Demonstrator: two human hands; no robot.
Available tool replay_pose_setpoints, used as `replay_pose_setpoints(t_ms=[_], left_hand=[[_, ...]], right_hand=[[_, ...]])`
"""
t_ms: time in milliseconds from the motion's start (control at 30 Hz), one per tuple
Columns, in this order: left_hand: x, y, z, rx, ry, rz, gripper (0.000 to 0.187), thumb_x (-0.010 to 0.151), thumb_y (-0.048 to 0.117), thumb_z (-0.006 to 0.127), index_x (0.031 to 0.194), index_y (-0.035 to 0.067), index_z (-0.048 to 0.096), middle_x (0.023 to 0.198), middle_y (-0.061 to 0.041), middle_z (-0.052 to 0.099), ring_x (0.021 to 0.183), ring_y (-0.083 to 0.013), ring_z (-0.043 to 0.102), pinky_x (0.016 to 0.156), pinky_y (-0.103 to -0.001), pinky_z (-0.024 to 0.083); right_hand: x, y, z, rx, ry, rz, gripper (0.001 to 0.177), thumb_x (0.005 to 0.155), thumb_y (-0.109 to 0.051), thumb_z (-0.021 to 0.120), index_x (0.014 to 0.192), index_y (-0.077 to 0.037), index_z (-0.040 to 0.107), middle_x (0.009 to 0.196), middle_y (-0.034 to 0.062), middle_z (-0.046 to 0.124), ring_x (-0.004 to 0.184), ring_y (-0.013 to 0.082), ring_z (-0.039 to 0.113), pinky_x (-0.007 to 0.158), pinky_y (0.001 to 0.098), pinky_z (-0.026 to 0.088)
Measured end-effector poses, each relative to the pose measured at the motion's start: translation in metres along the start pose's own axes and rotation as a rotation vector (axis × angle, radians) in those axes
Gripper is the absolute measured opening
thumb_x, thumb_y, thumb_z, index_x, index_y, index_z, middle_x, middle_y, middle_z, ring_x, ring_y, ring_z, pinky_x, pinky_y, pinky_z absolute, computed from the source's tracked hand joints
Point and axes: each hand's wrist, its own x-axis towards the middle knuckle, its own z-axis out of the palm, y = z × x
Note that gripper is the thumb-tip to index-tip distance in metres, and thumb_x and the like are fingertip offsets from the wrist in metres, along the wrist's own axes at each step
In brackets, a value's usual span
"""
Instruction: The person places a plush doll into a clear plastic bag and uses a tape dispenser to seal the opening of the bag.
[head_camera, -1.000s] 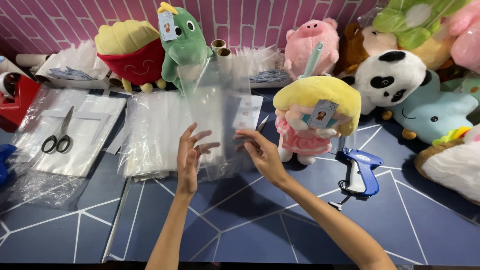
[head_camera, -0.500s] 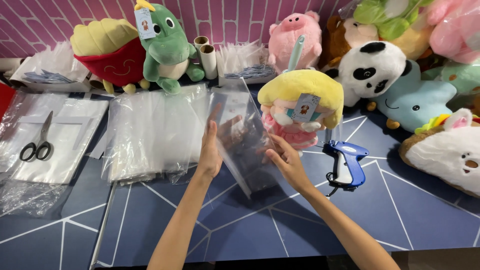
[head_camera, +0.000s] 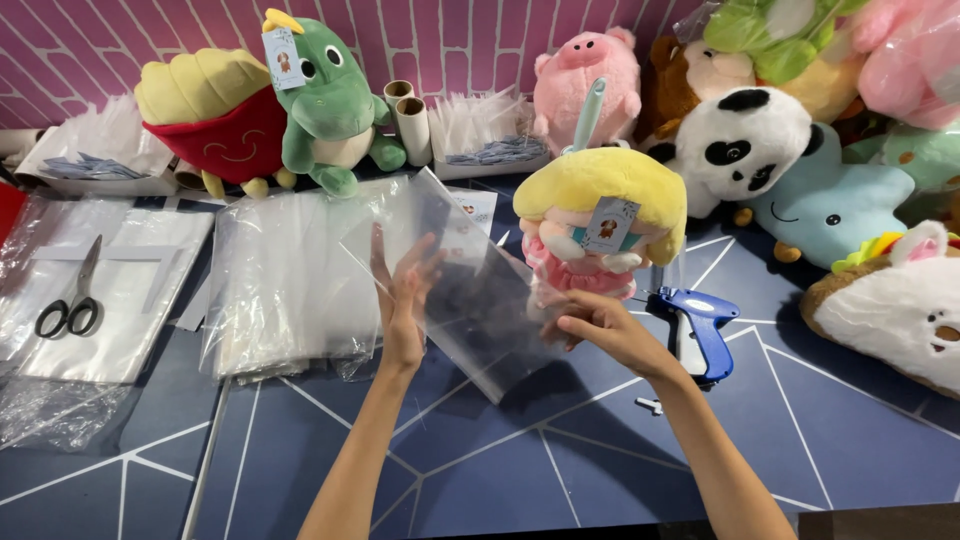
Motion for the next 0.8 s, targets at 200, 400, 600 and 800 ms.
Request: replay_pose_setpoints(t_ms=[200, 400, 600, 800], left_hand=[[0.012, -0.018, -0.026, -0.005, 0.244, 0.006, 0.050, 0.100, 0.045, 0.051, 0.133, 0.008, 0.049, 0.124, -0.015, 0.064, 0.108, -0.0260, 0.070, 0.100, -0.037, 0.054], [0.015, -0.027, -0.042, 0.354, 0.121, 0.038, 0.043, 0.093, 0.054, 0.067, 0.103, 0.012, 0.061, 0.096, -0.008, 0.070, 0.097, -0.0212, 0.070, 0.095, -0.038, 0.053], [0.010, -0.042, -0.034, 0.513, 0.023, -0.073, 0.057, 0.089, 0.075, 0.052, 0.104, 0.021, 0.063, 0.092, -0.002, 0.073, 0.092, -0.0196, 0.072, 0.091, -0.040, 0.052], [0.007, -0.016, -0.016, 0.230, -0.136, -0.020, 0.031, 0.103, 0.029, 0.052, 0.121, 0.013, 0.073, 0.101, -0.013, 0.078, 0.095, -0.0221, 0.075, 0.096, -0.038, 0.052]], right_hand=[[-0.012, -0.017, -0.020, -0.561, 0.255, -0.144, 0.034, 0.087, -0.001, 0.072, 0.120, -0.011, 0.077, 0.089, 0.0139, 0.080, 0.076, 0.0208, 0.074, 0.070, 0.0353, 0.062], [-0.020, -0.017, -0.033, -0.817, 0.394, -0.370, 0.030, 0.090, 0.005, 0.067, 0.105, -0.016, 0.081, 0.093, 0.0048, 0.076, 0.074, 0.0187, 0.069, 0.070, 0.0311, 0.060], [-0.017, -0.025, -0.028, -0.929, 0.455, -0.570, 0.034, 0.088, 0.007, 0.068, 0.098, -0.021, 0.083, 0.108, -0.0006, 0.071, 0.099, 0.0192, 0.068, 0.091, 0.0329, 0.057], [-0.017, -0.022, -0.019, -0.916, 0.494, -0.682, 0.038, 0.087, 0.013, 0.061, 0.097, -0.016, 0.081, 0.113, 0.0075, 0.068, 0.104, 0.0261, 0.068, 0.092, 0.0393, 0.055]])
